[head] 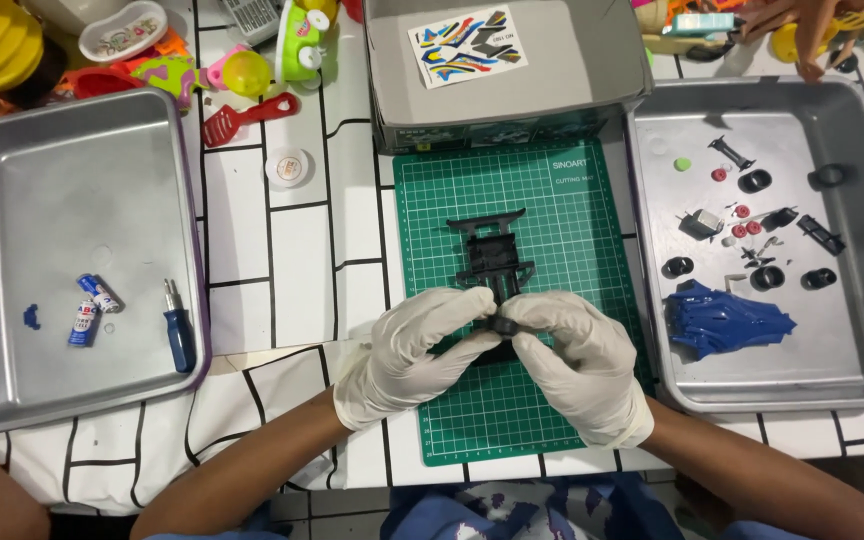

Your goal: Assembling a small black toy car chassis with various internal components like gears and axles on a cutting mat.

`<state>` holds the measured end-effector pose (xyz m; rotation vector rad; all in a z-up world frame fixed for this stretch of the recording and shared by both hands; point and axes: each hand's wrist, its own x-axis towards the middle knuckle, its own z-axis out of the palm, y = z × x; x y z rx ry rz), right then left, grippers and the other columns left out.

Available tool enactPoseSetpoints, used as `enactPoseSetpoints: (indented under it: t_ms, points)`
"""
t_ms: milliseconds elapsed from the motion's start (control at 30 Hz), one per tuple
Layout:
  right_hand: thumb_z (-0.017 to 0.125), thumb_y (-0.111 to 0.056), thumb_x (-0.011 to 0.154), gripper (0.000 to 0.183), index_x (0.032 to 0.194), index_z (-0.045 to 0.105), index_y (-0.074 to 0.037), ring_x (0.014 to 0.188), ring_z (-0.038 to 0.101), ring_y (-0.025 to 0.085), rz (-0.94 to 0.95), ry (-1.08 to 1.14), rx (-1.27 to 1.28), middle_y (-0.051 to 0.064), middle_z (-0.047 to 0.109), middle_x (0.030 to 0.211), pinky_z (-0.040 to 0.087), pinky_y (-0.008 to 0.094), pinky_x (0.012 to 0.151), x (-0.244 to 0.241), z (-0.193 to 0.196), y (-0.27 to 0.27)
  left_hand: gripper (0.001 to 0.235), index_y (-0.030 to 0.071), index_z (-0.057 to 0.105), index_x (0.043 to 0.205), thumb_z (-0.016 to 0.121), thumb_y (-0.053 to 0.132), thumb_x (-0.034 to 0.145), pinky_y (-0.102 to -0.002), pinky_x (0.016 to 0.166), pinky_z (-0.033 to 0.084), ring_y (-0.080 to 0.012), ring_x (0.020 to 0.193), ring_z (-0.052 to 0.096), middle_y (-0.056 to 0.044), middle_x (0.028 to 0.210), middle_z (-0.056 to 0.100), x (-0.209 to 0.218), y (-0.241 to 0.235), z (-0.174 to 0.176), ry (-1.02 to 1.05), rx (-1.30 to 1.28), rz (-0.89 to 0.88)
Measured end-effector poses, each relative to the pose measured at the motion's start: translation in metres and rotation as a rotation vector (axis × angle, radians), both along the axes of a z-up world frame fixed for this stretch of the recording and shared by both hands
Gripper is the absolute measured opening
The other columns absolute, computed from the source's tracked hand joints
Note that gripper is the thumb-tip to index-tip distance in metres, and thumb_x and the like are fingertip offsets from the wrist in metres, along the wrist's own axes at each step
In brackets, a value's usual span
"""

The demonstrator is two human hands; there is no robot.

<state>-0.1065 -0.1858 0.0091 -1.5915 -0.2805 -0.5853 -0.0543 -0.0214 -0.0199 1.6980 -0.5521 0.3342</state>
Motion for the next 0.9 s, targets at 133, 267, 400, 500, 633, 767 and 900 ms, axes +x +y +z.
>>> enactPoseSetpoints:
  t_ms: [133, 267, 400, 500, 633, 767, 900]
  points:
    - [0.076, 0.000, 0.087, 0.035, 0.121, 0.066, -0.003, 0.109, 0.073, 0.025, 0.077, 0.040, -0.166, 0.013, 0.073, 0.117, 0.064, 0.032, 0.100, -0.004, -0.013, -0.008, 0.053, 0.002, 0.055, 0.135, 0.085, -0.001, 0.092, -0.031, 0.082, 0.070, -0.0220, 0.093, 0.077, -0.011, 0.111, 0.074, 0.009, 0.013, 0.002, -0.371, -0.049, -0.257]
    - [0.073, -0.001, 0.091, 0.023, 0.113, 0.067, -0.003, 0.107, 0.073, 0.026, 0.081, 0.027, -0.041, 0.015, 0.072, 0.111, 0.065, 0.034, 0.099, -0.002, -0.008, -0.005, 0.062, 0.004, 0.051, 0.143, 0.083, -0.005, 0.091, -0.028, 0.089, 0.070, -0.0188, 0.096, 0.077, -0.009, 0.109, 0.074, 0.010, 0.014, 0.006, -0.295, -0.030, -0.305]
    - [0.069, 0.004, 0.092, 0.019, 0.110, 0.065, -0.002, 0.105, 0.072, 0.027, 0.154, 0.071, 0.043, 0.016, 0.070, 0.108, 0.066, 0.035, 0.098, -0.003, -0.005, -0.003, 0.045, -0.001, 0.059, 0.132, 0.076, -0.012, 0.093, -0.028, 0.085, 0.071, -0.0194, 0.087, 0.078, -0.013, 0.108, 0.075, 0.012, 0.011, 0.005, -0.239, -0.159, -0.283]
    - [0.067, 0.000, 0.095, 0.018, 0.113, 0.065, -0.002, 0.105, 0.070, 0.027, 0.165, 0.100, 0.009, 0.017, 0.070, 0.111, 0.064, 0.033, 0.093, -0.009, -0.006, -0.006, 0.037, 0.004, 0.064, 0.128, 0.074, -0.009, 0.095, -0.029, 0.097, 0.067, -0.0167, 0.097, 0.076, -0.008, 0.108, 0.075, 0.013, 0.015, 0.017, -0.115, -0.179, -0.170]
    - [0.072, 0.005, 0.089, 0.024, 0.111, 0.065, -0.003, 0.108, 0.072, 0.026, 0.080, 0.058, 0.029, 0.016, 0.071, 0.110, 0.064, 0.036, 0.101, -0.008, -0.010, -0.004, 0.046, 0.004, 0.060, 0.133, 0.074, -0.012, 0.092, -0.030, 0.091, 0.067, -0.0195, 0.092, 0.074, -0.011, 0.106, 0.073, 0.016, 0.012, 0.014, -0.205, -0.169, -0.177]
    - [0.075, 0.007, 0.087, 0.030, 0.115, 0.067, -0.003, 0.110, 0.072, 0.027, 0.057, 0.039, 0.011, 0.015, 0.068, 0.113, 0.065, 0.033, 0.101, -0.004, -0.004, -0.003, 0.051, 0.002, 0.056, 0.135, 0.083, 0.001, 0.092, -0.033, 0.092, 0.069, -0.0247, 0.101, 0.078, -0.015, 0.120, 0.072, 0.012, 0.013, 0.010, -0.340, -0.079, -0.298]
    - [0.079, 0.005, 0.085, 0.040, 0.123, 0.067, -0.002, 0.115, 0.069, 0.025, 0.077, 0.013, -0.104, 0.016, 0.070, 0.119, 0.064, 0.031, 0.104, -0.006, -0.006, -0.005, 0.052, 0.001, 0.059, 0.133, 0.086, -0.005, 0.089, -0.030, 0.095, 0.070, -0.0228, 0.108, 0.078, -0.013, 0.127, 0.071, 0.009, 0.012, 0.001, -0.339, -0.093, -0.228]
